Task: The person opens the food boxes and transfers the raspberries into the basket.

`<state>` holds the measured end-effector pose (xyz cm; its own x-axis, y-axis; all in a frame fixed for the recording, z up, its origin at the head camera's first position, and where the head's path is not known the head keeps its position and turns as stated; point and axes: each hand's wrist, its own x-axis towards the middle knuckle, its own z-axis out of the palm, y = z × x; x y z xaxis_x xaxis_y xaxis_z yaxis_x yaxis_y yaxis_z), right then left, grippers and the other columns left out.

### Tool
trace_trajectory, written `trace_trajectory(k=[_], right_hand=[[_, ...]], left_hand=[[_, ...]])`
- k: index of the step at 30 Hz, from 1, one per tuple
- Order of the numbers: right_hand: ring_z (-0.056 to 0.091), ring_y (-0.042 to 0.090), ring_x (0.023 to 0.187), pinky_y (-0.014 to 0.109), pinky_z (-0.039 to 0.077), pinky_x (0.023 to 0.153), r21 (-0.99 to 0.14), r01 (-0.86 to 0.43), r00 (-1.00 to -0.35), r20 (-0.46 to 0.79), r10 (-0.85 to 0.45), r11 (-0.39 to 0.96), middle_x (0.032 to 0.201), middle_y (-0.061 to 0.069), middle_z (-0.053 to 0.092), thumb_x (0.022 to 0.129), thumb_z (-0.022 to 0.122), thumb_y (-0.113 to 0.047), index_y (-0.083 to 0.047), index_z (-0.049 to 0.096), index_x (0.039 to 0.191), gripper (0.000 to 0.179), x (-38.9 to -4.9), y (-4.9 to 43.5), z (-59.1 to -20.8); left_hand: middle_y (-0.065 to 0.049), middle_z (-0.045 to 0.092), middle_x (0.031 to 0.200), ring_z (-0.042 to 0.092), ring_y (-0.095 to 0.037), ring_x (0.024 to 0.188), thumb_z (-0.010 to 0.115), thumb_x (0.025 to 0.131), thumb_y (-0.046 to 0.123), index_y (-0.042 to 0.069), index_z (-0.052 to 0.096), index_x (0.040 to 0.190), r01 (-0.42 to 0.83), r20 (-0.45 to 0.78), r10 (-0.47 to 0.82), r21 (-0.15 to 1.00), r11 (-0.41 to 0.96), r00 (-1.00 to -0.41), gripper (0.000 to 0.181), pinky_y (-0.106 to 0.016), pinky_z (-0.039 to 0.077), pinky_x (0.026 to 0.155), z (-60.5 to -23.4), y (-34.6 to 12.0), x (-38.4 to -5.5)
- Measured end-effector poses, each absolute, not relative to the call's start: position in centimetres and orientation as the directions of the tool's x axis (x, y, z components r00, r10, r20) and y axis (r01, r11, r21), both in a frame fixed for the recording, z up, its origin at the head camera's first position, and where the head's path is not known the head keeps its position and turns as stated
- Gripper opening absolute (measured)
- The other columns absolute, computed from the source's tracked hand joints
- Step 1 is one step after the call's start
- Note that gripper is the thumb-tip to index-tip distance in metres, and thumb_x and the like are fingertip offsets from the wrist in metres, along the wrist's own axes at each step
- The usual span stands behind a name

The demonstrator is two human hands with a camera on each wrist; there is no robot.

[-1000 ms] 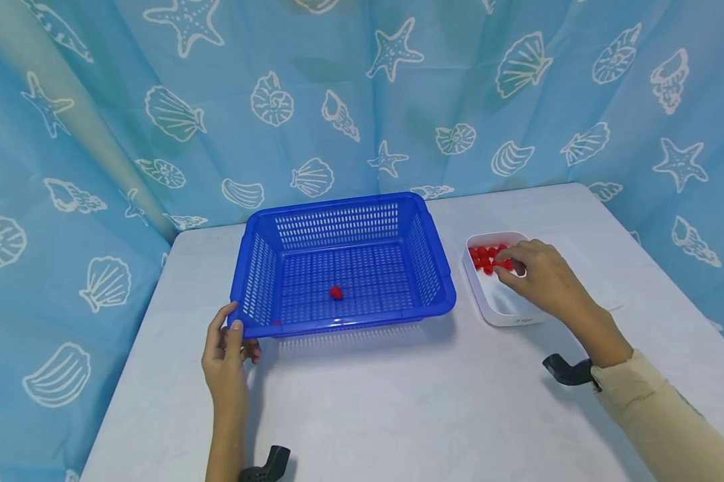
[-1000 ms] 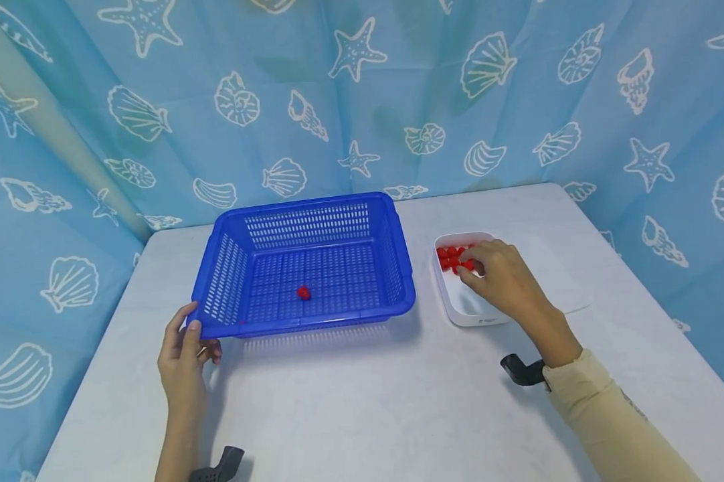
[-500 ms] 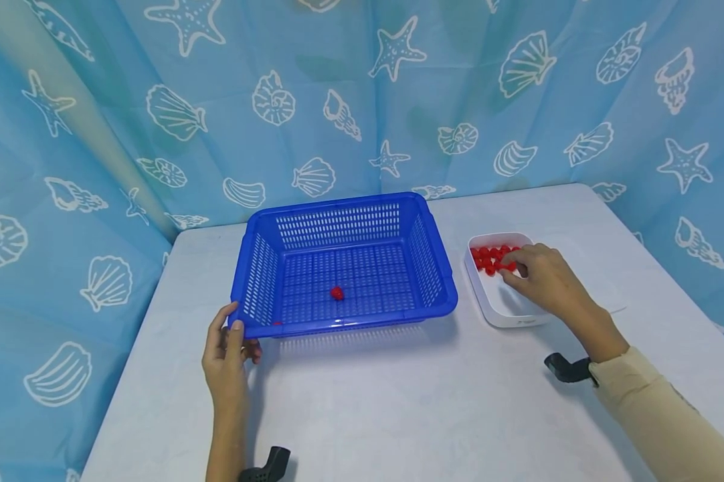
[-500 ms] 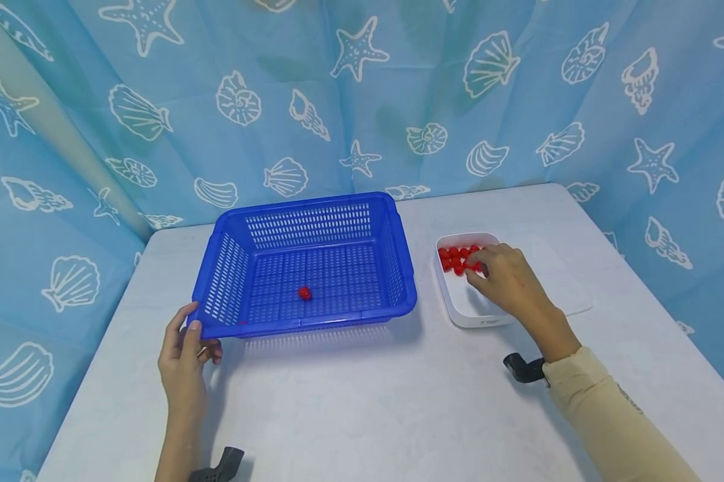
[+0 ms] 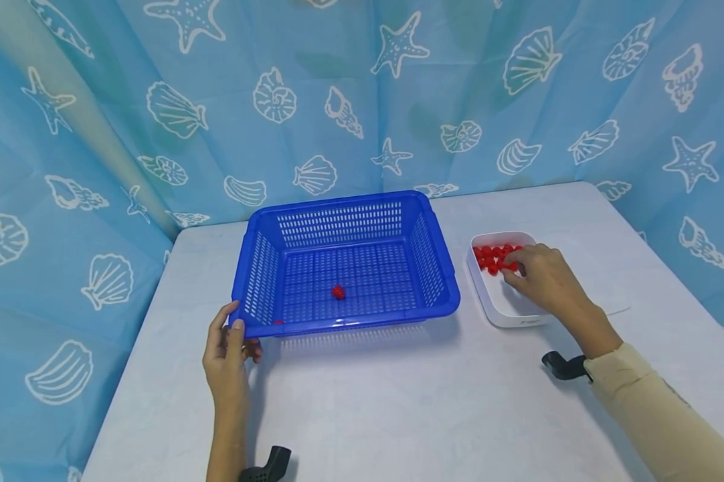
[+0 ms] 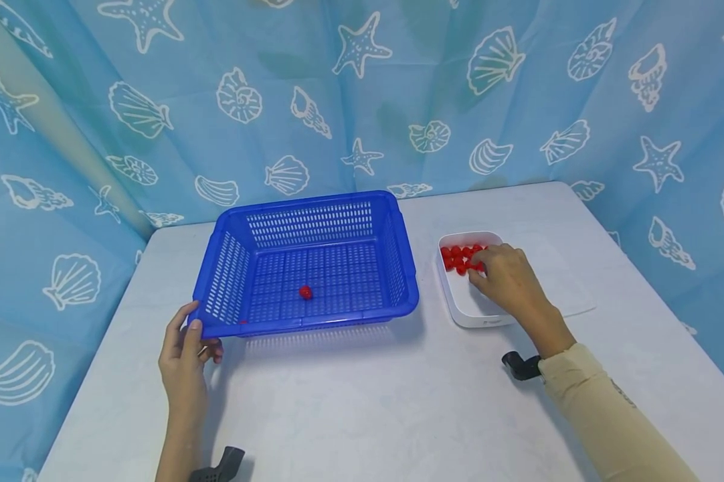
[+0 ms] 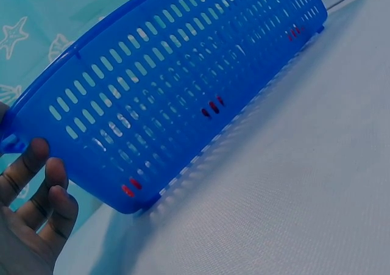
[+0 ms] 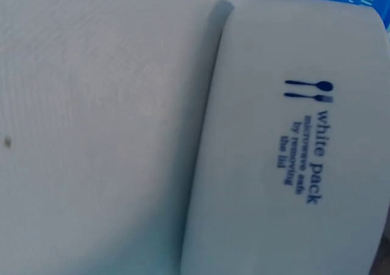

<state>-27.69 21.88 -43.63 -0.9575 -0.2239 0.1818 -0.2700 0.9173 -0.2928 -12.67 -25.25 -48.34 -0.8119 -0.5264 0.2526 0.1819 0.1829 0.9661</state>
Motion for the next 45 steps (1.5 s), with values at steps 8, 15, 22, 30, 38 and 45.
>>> trace_trajectory(k=[8,15,22,30,38,45], right_hand=[[0.049,0.033,0.085,0.049,0.041,0.074,-0.279,-0.254,-0.962,0.171,-0.212,0.926,0.089,0.016,0.06,0.072,0.078,-0.016,0.002,0.062,0.108,0.044,-28.0,22.0,-44.2],[0.049,0.031,0.083,0.048,0.04,0.073,-0.263,-0.242,-0.963,0.182,-0.199,0.934,0.085,0.014,0.06,0.071,0.078,-0.016,0.002,0.062,0.105,0.042,-28.3,21.9,-44.6],[0.05,0.033,0.084,0.049,0.04,0.076,-0.219,-0.258,-0.951,0.231,-0.207,0.941,0.084,0.016,0.061,0.068,0.081,-0.015,0.004,0.062,0.102,0.044,-28.5,21.8,-44.8],[0.052,0.036,0.085,0.052,0.04,0.08,-0.183,-0.249,-0.946,0.257,-0.198,0.951,0.085,0.019,0.062,0.067,0.081,-0.014,0.006,0.063,0.099,0.042,-28.7,21.5,-45.1],[0.051,0.032,0.078,0.048,0.042,0.073,-0.184,-0.236,-0.948,0.257,-0.185,0.954,0.078,0.016,0.061,0.064,0.082,-0.013,0.005,0.065,0.092,0.038,-28.5,21.5,-45.0],[0.05,0.032,0.079,0.046,0.042,0.07,-0.231,-0.22,-0.961,0.218,-0.17,0.948,0.079,0.014,0.06,0.064,0.083,-0.017,0.004,0.064,0.098,0.044,-28.0,21.6,-44.5]], left_hand=[[-0.011,0.05,0.083,0.054,-0.022,0.061,0.047,0.095,0.037,0.026,0.048,0.132,0.165,0.24,-0.532,0.969,0.186,-0.812,0.039,-0.024,0.046,0.05,-46.9,-24.5,-12.3],[-0.013,0.051,0.085,0.054,-0.023,0.063,0.046,0.095,0.036,0.028,0.048,0.131,0.131,0.2,-0.531,0.977,0.166,-0.823,0.036,-0.024,0.046,0.051,-45.8,-24.1,-11.9],[-0.016,0.05,0.085,0.054,-0.024,0.063,0.046,0.096,0.032,0.024,0.047,0.132,0.129,0.192,-0.523,0.979,0.155,-0.831,0.037,-0.025,0.046,0.05,-45.1,-23.9,-11.6],[-0.016,0.051,0.084,0.054,-0.025,0.064,0.045,0.097,0.03,0.02,0.047,0.133,0.115,0.197,-0.527,0.976,0.186,-0.827,0.037,-0.025,0.046,0.051,-43.8,-23.2,-11.3],[-0.02,0.049,0.084,0.052,-0.029,0.065,0.045,0.097,0.028,0.019,0.047,0.133,0.13,0.197,-0.513,0.978,0.163,-0.835,0.037,-0.026,0.046,0.051,-43.8,-23.1,-11.2],[-0.02,0.049,0.085,0.053,-0.028,0.065,0.045,0.097,0.029,0.02,0.047,0.133,0.119,0.197,-0.519,0.977,0.18,-0.832,0.037,-0.026,0.046,0.052,-43.7,-23.2,-11.2]])
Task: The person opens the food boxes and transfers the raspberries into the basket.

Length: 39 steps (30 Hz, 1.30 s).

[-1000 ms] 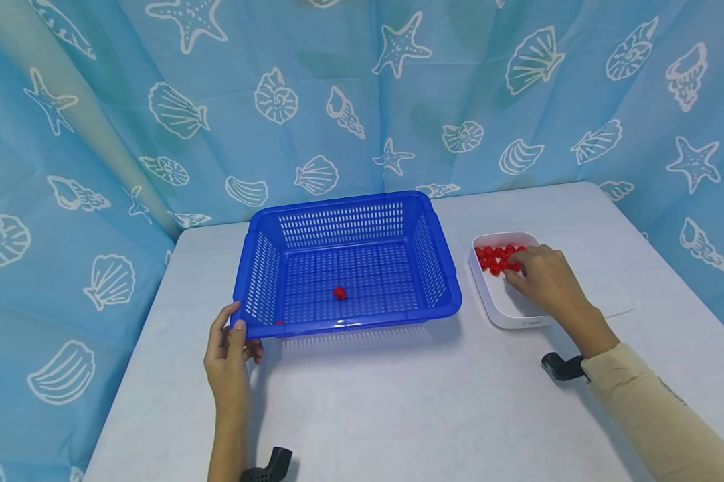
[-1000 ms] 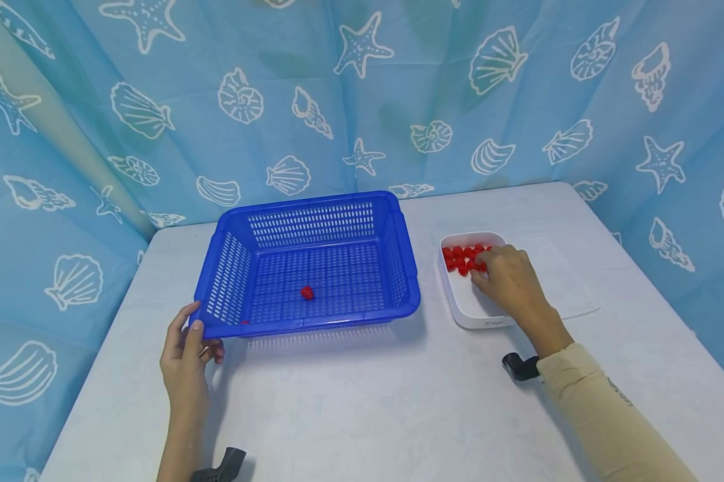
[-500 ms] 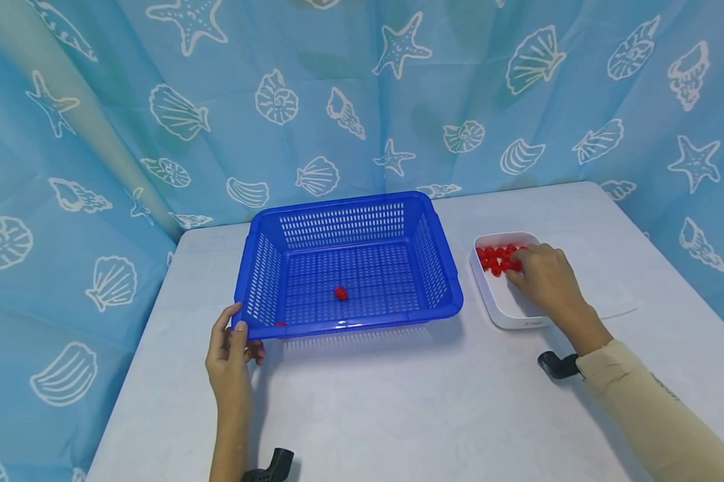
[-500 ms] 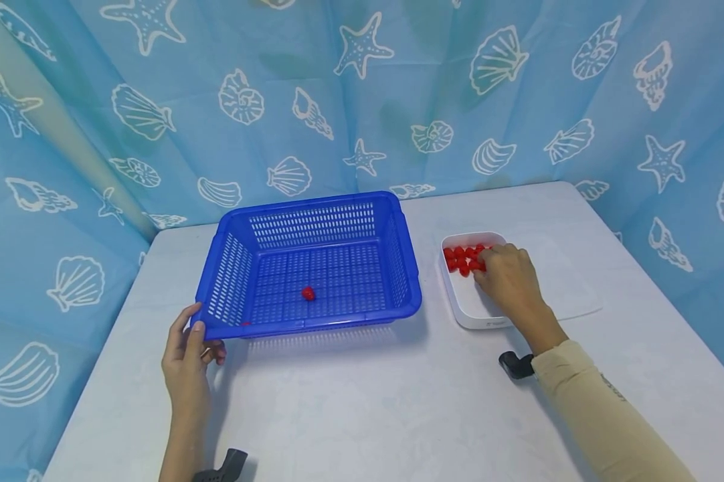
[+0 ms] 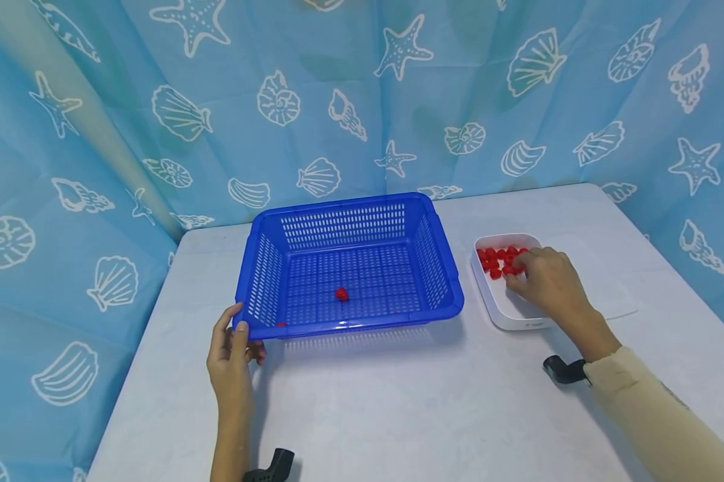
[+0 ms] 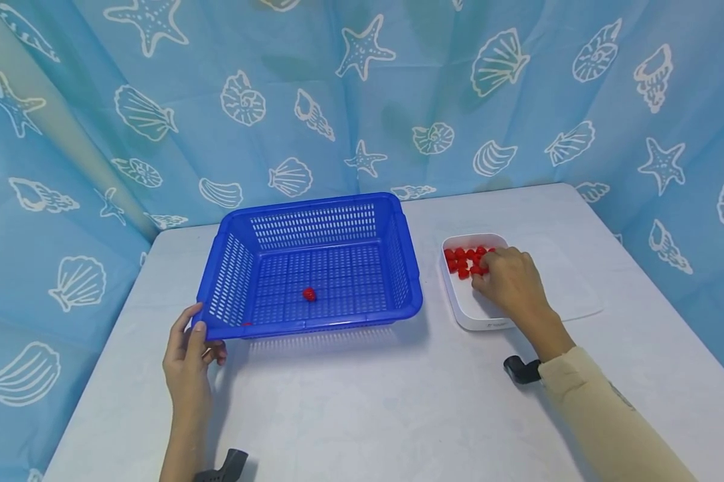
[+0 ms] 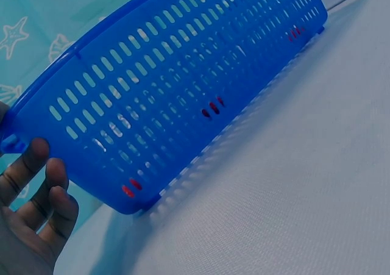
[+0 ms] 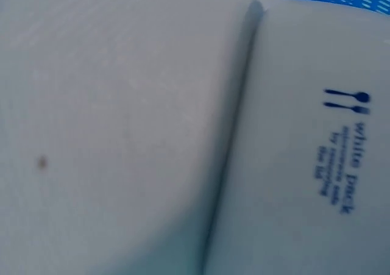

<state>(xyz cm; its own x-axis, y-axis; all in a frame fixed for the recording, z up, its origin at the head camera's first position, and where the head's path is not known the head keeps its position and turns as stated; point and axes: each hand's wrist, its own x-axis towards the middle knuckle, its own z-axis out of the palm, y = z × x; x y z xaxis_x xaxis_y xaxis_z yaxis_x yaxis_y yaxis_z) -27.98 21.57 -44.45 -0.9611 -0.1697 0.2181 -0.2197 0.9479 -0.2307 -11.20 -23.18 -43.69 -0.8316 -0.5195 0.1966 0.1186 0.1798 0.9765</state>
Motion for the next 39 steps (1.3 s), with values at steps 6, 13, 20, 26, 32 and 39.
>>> trace_trajectory(k=[6,13,20,26,32,39], right_hand=[[0.049,0.029,0.076,0.042,0.043,0.062,-0.267,-0.222,-0.961,0.221,-0.165,0.938,0.077,0.013,0.058,0.065,0.082,-0.019,0.003,0.064,0.1,0.045,-27.4,22.1,-43.9],[0.048,0.026,0.073,0.036,0.048,0.054,-0.307,-0.206,-0.97,0.192,-0.151,0.929,0.078,0.011,0.056,0.067,0.081,-0.021,0.001,0.064,0.098,0.041,-26.7,22.4,-43.4],[0.045,0.024,0.072,0.033,0.045,0.052,-0.343,-0.222,-0.964,0.218,-0.152,0.913,0.077,0.01,0.052,0.069,0.079,-0.02,0.001,0.063,0.102,0.042,-25.9,21.8,-42.2],[0.045,0.023,0.073,0.034,0.046,0.055,-0.368,-0.239,-0.96,0.23,-0.162,0.898,0.078,0.008,0.051,0.07,0.077,-0.02,-0.002,0.064,0.101,0.038,-25.4,20.9,-41.1],[0.046,0.022,0.074,0.035,0.049,0.058,-0.395,-0.258,-0.955,0.241,-0.171,0.882,0.079,0.007,0.052,0.07,0.077,-0.019,-0.003,0.064,0.101,0.036,-24.7,20.2,-40.1],[0.047,0.021,0.076,0.038,0.051,0.062,-0.412,-0.285,-0.948,0.253,-0.192,0.865,0.081,0.007,0.053,0.071,0.077,-0.019,-0.004,0.065,0.102,0.036,-24.3,19.6,-39.1]], left_hand=[[-0.018,0.049,0.085,0.054,-0.025,0.064,0.045,0.097,0.031,0.021,0.047,0.133,0.103,0.185,-0.531,0.978,0.181,-0.827,0.037,-0.025,0.047,0.052,-43.6,-23.1,-11.2],[-0.017,0.05,0.084,0.054,-0.024,0.064,0.045,0.097,0.031,0.021,0.047,0.133,0.103,0.186,-0.53,0.978,0.182,-0.827,0.038,-0.025,0.047,0.053,-43.8,-23.1,-11.2],[-0.016,0.05,0.084,0.054,-0.024,0.064,0.046,0.096,0.033,0.024,0.047,0.133,0.116,0.185,-0.528,0.98,0.161,-0.829,0.037,-0.025,0.046,0.051,-45.2,-23.9,-11.7],[-0.014,0.051,0.084,0.054,-0.023,0.064,0.047,0.095,0.037,0.028,0.048,0.131,0.124,0.196,-0.532,0.978,0.168,-0.824,0.037,-0.025,0.046,0.051,-46.0,-24.2,-12.0],[-0.012,0.051,0.084,0.054,-0.023,0.063,0.047,0.095,0.036,0.028,0.048,0.132,0.129,0.197,-0.535,0.978,0.163,-0.822,0.038,-0.025,0.046,0.051,-46.1,-24.2,-12.0],[-0.015,0.05,0.085,0.054,-0.024,0.065,0.047,0.095,0.036,0.029,0.048,0.131,0.135,0.196,-0.522,0.979,0.154,-0.83,0.037,-0.025,0.047,0.051,-45.9,-24.3,-11.9]])
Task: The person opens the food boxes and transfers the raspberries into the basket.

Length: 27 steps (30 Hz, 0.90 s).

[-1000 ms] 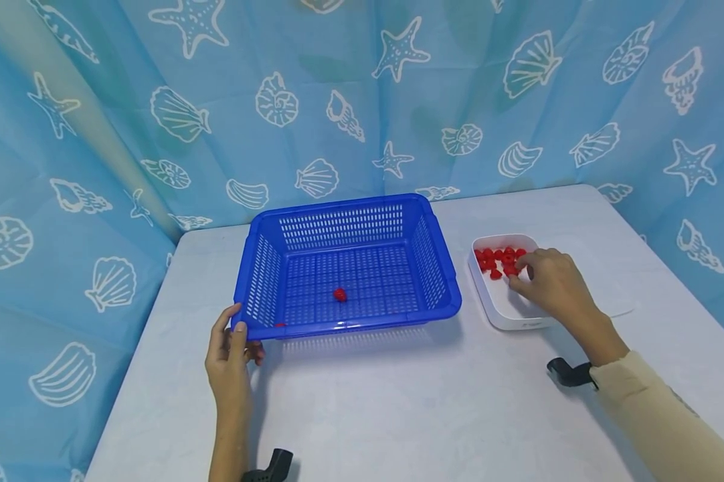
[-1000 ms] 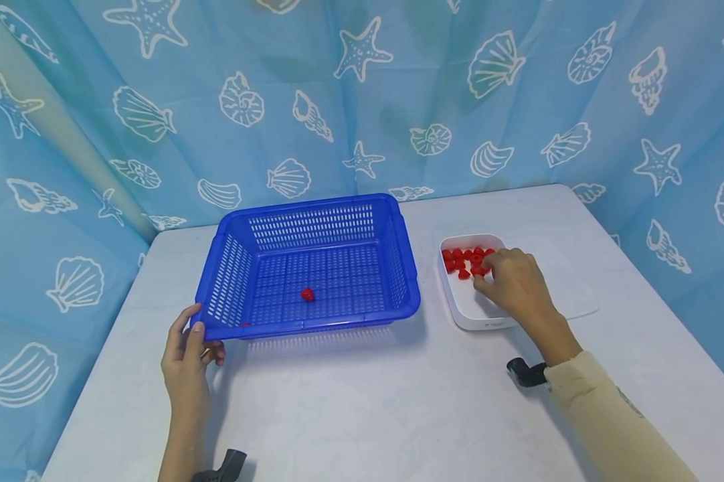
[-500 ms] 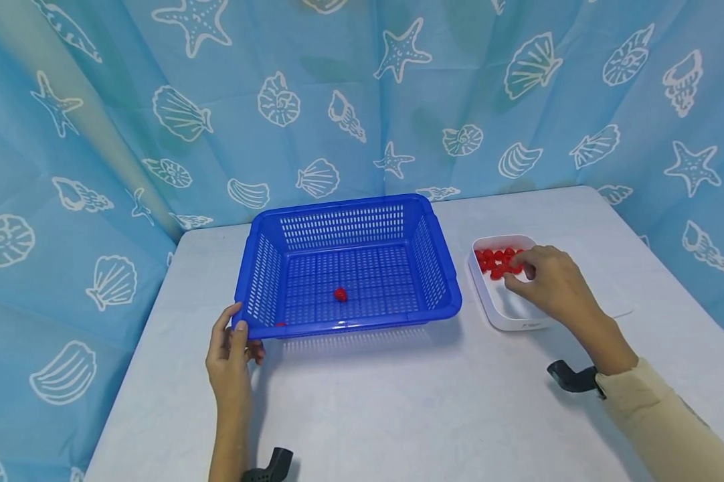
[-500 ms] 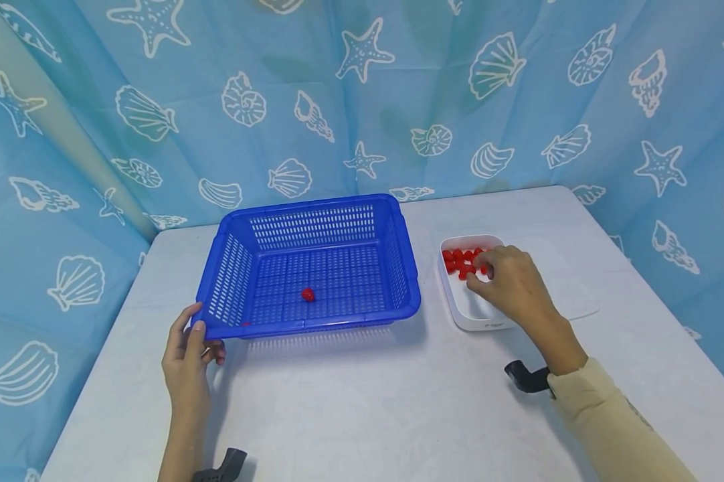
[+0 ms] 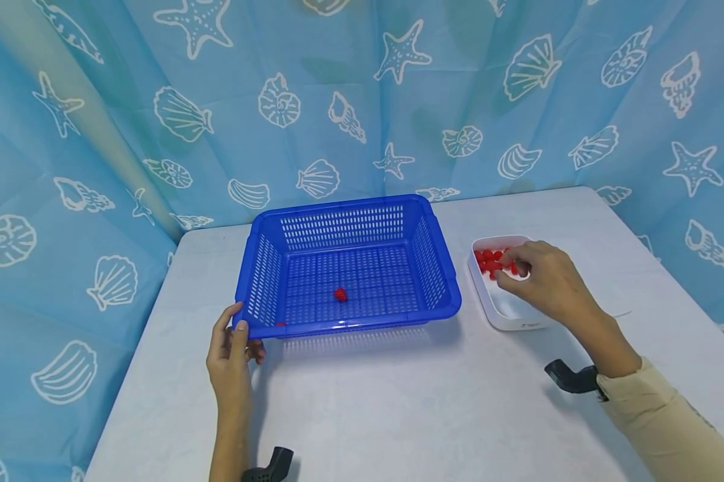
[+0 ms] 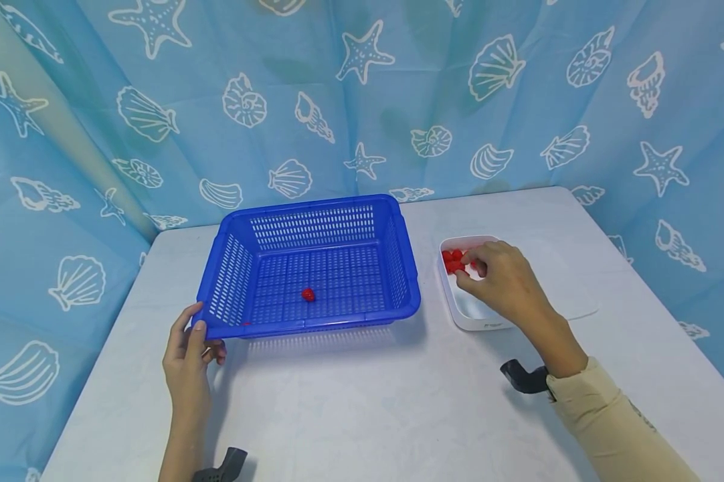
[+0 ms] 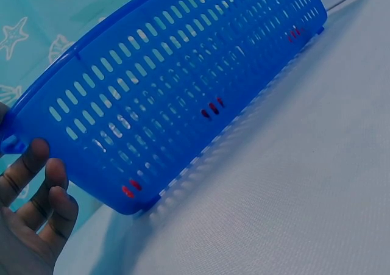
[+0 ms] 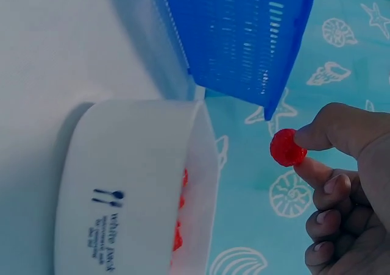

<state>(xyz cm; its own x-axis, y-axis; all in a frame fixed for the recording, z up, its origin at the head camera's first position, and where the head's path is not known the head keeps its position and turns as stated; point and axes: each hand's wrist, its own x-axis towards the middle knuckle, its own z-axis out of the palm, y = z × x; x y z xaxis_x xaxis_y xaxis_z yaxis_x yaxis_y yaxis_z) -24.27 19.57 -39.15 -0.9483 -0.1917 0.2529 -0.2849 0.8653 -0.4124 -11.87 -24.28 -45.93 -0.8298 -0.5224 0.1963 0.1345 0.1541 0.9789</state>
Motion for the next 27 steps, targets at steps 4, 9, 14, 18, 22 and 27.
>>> trace_trajectory(k=[4,9,14,18,22,27], right_hand=[[0.048,0.023,0.079,0.039,0.051,0.063,-0.424,-0.286,-0.95,0.24,-0.198,0.859,0.083,0.008,0.053,0.073,0.076,-0.02,-0.003,0.064,0.106,0.039,-24.0,19.2,-38.5],[0.046,0.021,0.077,0.032,0.046,0.059,-0.435,-0.295,-0.949,0.235,-0.209,0.851,0.079,0.006,0.05,0.073,0.075,-0.019,-0.004,0.065,0.104,0.036,-23.8,18.7,-38.0],[0.046,0.02,0.078,0.031,0.045,0.059,-0.44,-0.318,-0.943,0.24,-0.231,0.84,0.081,0.005,0.051,0.073,0.075,-0.017,-0.004,0.064,0.107,0.037,-23.6,18.3,-37.6],[0.046,0.019,0.079,0.03,0.045,0.06,-0.445,-0.338,-0.937,0.245,-0.251,0.829,0.083,0.004,0.052,0.074,0.075,-0.016,-0.005,0.065,0.107,0.037,-23.5,18.0,-37.5],[0.047,0.018,0.08,0.03,0.047,0.062,-0.449,-0.367,-0.926,0.262,-0.272,0.815,0.091,0.004,0.056,0.073,0.076,-0.015,-0.007,0.065,0.109,0.039,-23.5,17.4,-37.4],[0.049,0.017,0.084,0.034,0.05,0.066,-0.45,-0.393,-0.915,0.281,-0.291,0.802,0.109,0.005,0.06,0.071,0.078,-0.014,-0.01,0.065,0.112,0.043,-23.4,16.7,-37.3]], left_hand=[[-0.015,0.05,0.085,0.054,-0.024,0.065,0.047,0.096,0.032,0.025,0.047,0.132,0.14,0.203,-0.521,0.978,0.158,-0.829,0.037,-0.025,0.047,0.052,-45.8,-24.2,-11.8],[-0.016,0.051,0.086,0.054,-0.025,0.065,0.046,0.097,0.029,0.022,0.046,0.133,0.14,0.211,-0.515,0.975,0.174,-0.831,0.037,-0.025,0.048,0.053,-44.8,-23.7,-11.4],[-0.017,0.05,0.086,0.054,-0.025,0.065,0.045,0.097,0.03,0.021,0.047,0.133,0.13,0.203,-0.514,0.976,0.174,-0.834,0.037,-0.025,0.047,0.053,-43.9,-23.3,-11.1],[-0.018,0.049,0.086,0.053,-0.026,0.065,0.045,0.097,0.03,0.021,0.047,0.133,0.129,0.198,-0.513,0.977,0.168,-0.835,0.037,-0.025,0.047,0.053,-43.7,-23.2,-11.1],[-0.017,0.05,0.086,0.053,-0.027,0.066,0.045,0.097,0.031,0.022,0.047,0.133,0.125,0.195,-0.514,0.978,0.167,-0.835,0.037,-0.025,0.047,0.054,-43.7,-23.3,-11.1],[-0.018,0.05,0.086,0.053,-0.029,0.066,0.046,0.097,0.03,0.021,0.047,0.133,0.126,0.193,-0.516,0.979,0.163,-0.835,0.037,-0.026,0.048,0.054,-43.7,-23.3,-11.1]])
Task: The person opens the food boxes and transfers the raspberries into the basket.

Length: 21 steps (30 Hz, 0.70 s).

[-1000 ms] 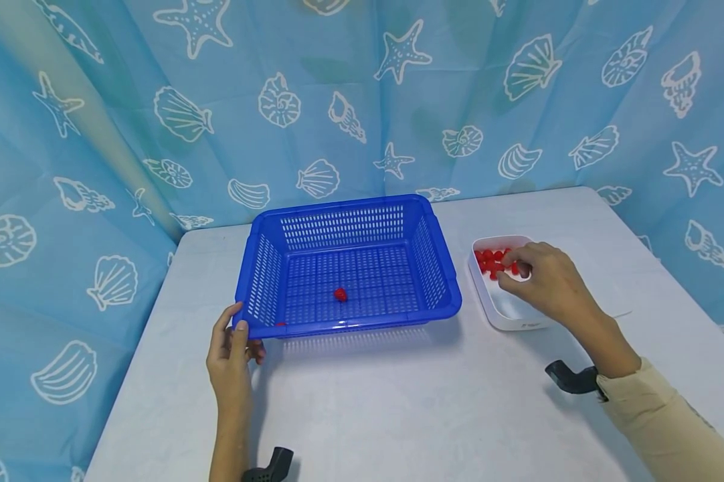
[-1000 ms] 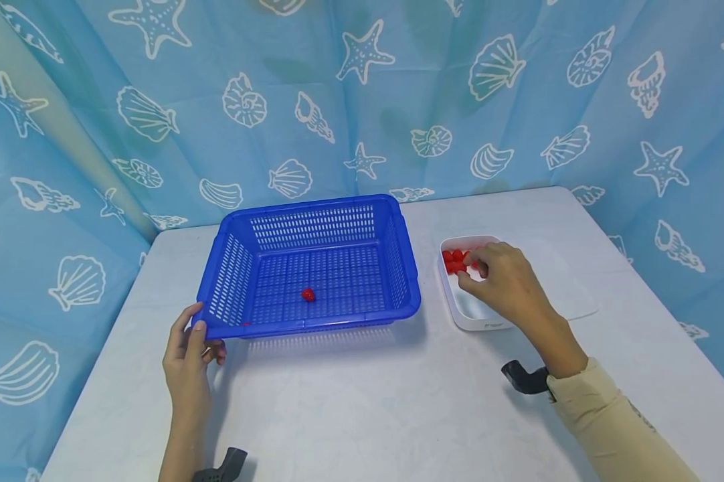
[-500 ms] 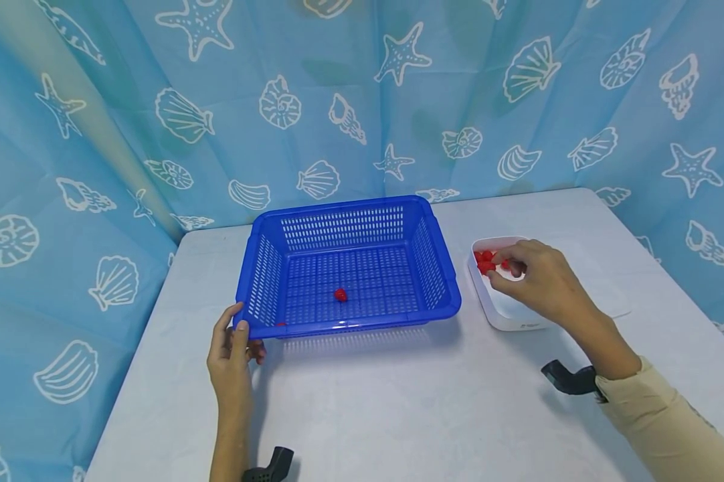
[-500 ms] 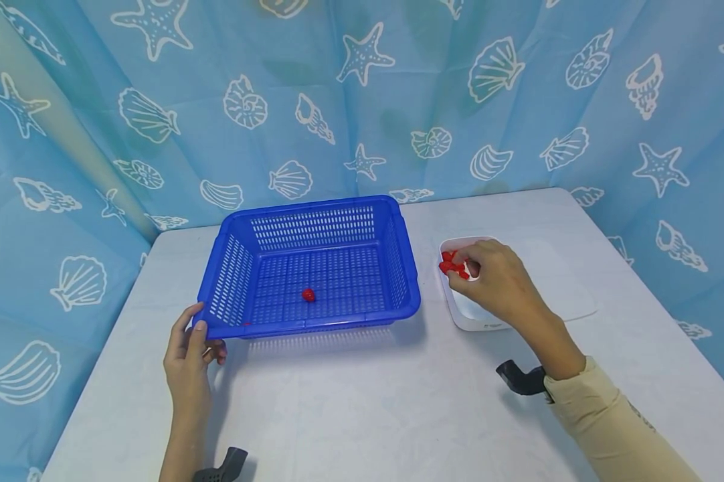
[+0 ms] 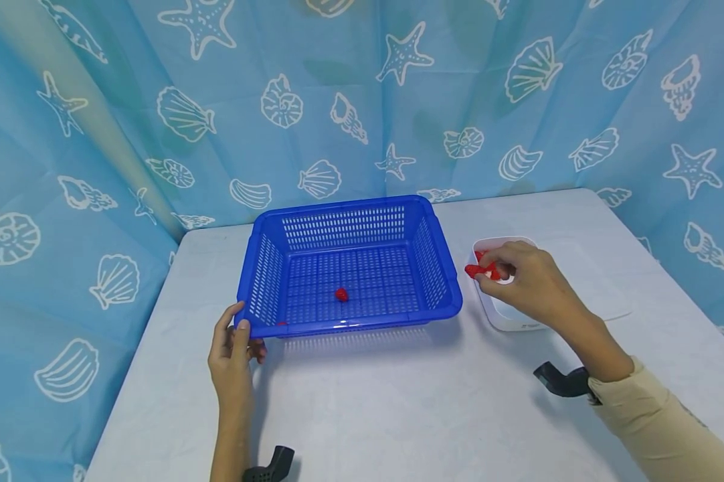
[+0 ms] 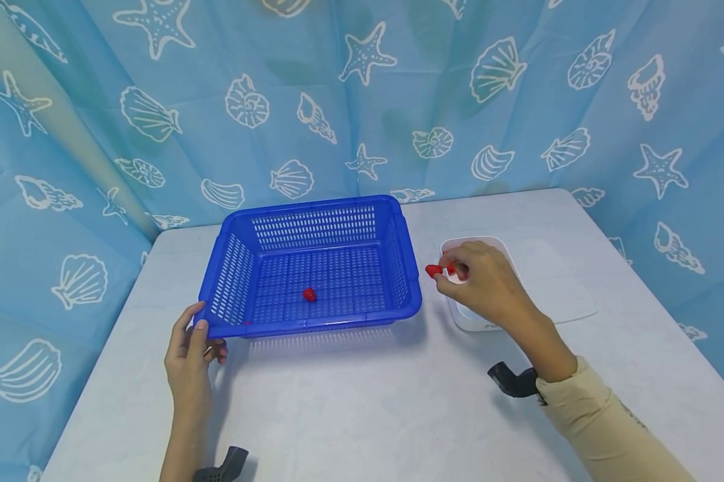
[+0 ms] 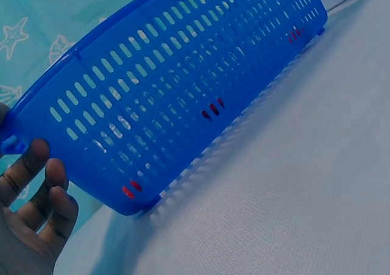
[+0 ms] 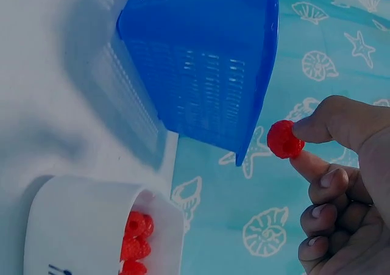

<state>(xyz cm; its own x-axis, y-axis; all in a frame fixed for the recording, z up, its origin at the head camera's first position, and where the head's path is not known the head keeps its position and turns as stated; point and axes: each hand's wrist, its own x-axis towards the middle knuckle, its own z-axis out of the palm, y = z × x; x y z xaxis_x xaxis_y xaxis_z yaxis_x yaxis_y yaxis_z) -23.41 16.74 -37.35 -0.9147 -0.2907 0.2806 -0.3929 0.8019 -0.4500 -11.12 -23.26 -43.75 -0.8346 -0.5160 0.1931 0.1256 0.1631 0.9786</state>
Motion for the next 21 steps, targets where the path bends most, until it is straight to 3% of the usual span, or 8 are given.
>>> trace_trajectory(k=[5,14,21], right_hand=[[0.048,0.016,0.083,0.032,0.048,0.065,-0.456,-0.421,-0.902,0.303,-0.309,0.784,0.104,0.004,0.061,0.071,0.077,-0.014,-0.01,0.068,0.104,0.034,-23.4,16.0,-37.0],[0.046,0.016,0.074,0.03,0.043,0.061,-0.439,-0.458,-0.883,0.326,-0.338,0.773,0.075,-0.001,0.054,0.071,0.077,-0.015,-0.014,0.069,0.092,0.023,-23.4,15.0,-36.4],[0.045,0.013,0.068,0.027,0.039,0.055,-0.432,-0.488,-0.866,0.349,-0.359,0.758,0.069,-0.001,0.051,0.071,0.077,-0.015,-0.016,0.069,0.089,0.02,-23.1,15.0,-36.7]], left_hand=[[-0.018,0.049,0.086,0.052,-0.03,0.067,0.046,0.097,0.029,0.02,0.047,0.133,0.131,0.196,-0.516,0.978,0.16,-0.834,0.038,-0.025,0.048,0.054,-43.7,-23.4,-11.2],[-0.018,0.049,0.085,0.053,-0.029,0.066,0.045,0.097,0.03,0.022,0.047,0.133,0.127,0.207,-0.52,0.974,0.186,-0.829,0.037,-0.025,0.047,0.054,-43.6,-23.4,-11.3],[-0.02,0.05,0.084,0.052,-0.031,0.066,0.045,0.097,0.029,0.019,0.047,0.133,0.129,0.196,-0.513,0.978,0.163,-0.836,0.037,-0.027,0.047,0.052,-43.7,-23.1,-11.0]])
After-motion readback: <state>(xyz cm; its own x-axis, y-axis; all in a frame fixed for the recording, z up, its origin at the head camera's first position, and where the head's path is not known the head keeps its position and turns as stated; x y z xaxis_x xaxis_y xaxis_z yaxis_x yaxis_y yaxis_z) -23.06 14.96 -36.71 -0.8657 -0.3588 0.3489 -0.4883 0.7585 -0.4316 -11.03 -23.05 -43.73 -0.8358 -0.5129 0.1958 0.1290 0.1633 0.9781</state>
